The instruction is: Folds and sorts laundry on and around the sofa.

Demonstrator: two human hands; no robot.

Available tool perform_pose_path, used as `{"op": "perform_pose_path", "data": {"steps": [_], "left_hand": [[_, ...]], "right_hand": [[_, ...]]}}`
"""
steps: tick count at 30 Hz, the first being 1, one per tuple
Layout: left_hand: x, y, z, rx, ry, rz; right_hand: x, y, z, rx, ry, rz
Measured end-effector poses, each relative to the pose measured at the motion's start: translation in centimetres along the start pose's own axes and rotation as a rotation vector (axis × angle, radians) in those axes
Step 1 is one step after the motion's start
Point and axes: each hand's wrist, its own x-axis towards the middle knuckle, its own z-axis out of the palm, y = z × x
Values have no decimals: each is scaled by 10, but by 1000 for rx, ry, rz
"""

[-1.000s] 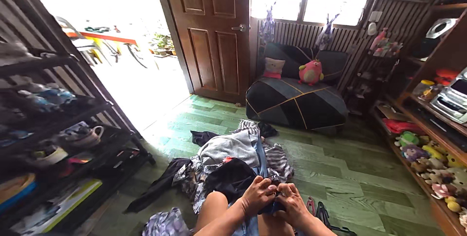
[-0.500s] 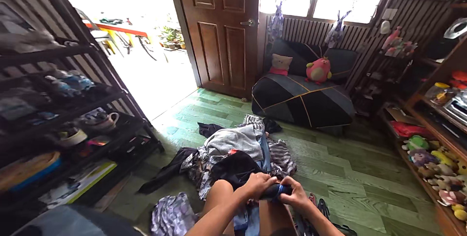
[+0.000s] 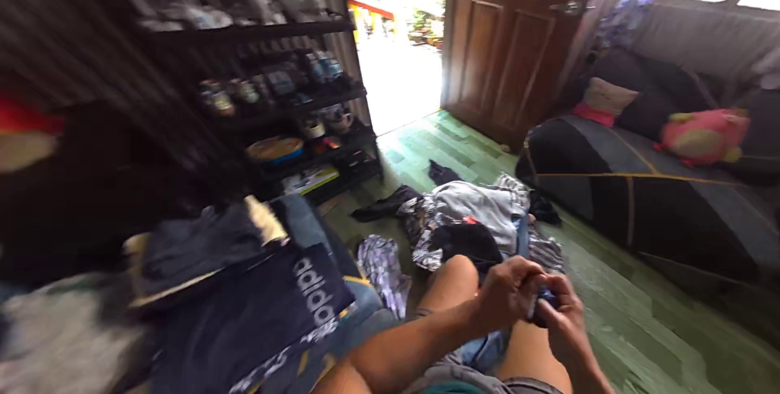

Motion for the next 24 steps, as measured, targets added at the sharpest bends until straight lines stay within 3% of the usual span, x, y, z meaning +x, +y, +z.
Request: {"op": "perform_pose_path", "data": {"steps": [3,6,9,12,14,19,22,24], "left_hand": [[-21,22,4,100,0,99],[-29,26,4,222,-84,179],[-23,25,-28,300,-120,176],[-20,9,-62,348,93,108],[-20,3,-74,363,198,94],[-48,28,-54,140,267,-56],[-81,32,-43,249,89,-130],[-96,29,-55,396,79,-132]], "right_hand": [[16,-12,23,74,191,5],[16,-32,47,97,251,124],[14,-34,53,255,106,195],[2,-33,56,243,-199,212],[-9,-34,68,176,-294,185],[3,-5,82,84,-182,-11],[5,6,92,81,-75,98],[-8,6,100,54,-163,200]]}}
